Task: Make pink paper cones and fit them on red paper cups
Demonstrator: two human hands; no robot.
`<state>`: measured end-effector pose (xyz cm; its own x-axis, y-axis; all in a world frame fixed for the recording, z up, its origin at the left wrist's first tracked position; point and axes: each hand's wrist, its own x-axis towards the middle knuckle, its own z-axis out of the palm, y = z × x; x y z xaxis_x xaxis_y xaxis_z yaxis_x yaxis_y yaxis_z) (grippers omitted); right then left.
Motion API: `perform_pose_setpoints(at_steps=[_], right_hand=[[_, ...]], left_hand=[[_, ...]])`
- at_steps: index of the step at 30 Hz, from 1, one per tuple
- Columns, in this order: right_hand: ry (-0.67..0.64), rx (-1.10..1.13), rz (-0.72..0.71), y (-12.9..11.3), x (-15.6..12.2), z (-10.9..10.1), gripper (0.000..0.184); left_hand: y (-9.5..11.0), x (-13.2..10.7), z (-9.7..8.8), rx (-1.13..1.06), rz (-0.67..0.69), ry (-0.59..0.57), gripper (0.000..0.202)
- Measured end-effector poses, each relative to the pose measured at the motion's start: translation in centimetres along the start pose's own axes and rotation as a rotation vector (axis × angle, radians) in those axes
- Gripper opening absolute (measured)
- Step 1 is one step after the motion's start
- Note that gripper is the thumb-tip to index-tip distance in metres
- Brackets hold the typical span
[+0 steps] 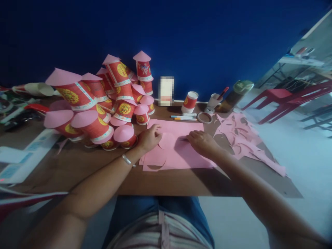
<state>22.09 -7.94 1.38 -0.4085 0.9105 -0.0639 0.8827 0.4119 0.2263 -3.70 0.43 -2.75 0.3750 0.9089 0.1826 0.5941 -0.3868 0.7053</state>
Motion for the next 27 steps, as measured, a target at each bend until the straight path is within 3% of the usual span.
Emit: perform_pose_setpoints(at_steps=[5, 9, 13, 16, 21, 27], right_hand=[[0.042, -0.070, 0.056, 1.7, 0.1, 0.8, 0.029], [0.022, -0.010, 0.165, 2.6, 0.8, 0.3, 0.027], [0.118, 0.008, 0.335, 4.3, 2.7, -0.5, 0.031], [0.091, -0.009, 0.436, 6.3, 4.8, -0.6, 0.037], [0.012, 0.006, 0.372, 8.9, 7.7, 0.3, 0.033], [-0.009, 0.032, 0.348, 9.7, 8.8, 1.2, 0.037]], left_hand=[[0.1, -0.1, 0.0, -0.042, -0.025, 0.006, 0.028], [0.4, -0.4, 0.0, 0.017, 0.041, -0.008, 0.025], [0.2, -0.4, 0.2, 0.072, 0.093, -0.013, 0.020], [0.1, -0.3, 0.3, 0.070, 0.117, -0.003, 0.020], [0.1, -0.2, 0.0, 0.023, 0.127, 0.018, 0.020], [-0.2, -0.1, 0.2, -0.060, 0.103, -0.003, 0.017]])
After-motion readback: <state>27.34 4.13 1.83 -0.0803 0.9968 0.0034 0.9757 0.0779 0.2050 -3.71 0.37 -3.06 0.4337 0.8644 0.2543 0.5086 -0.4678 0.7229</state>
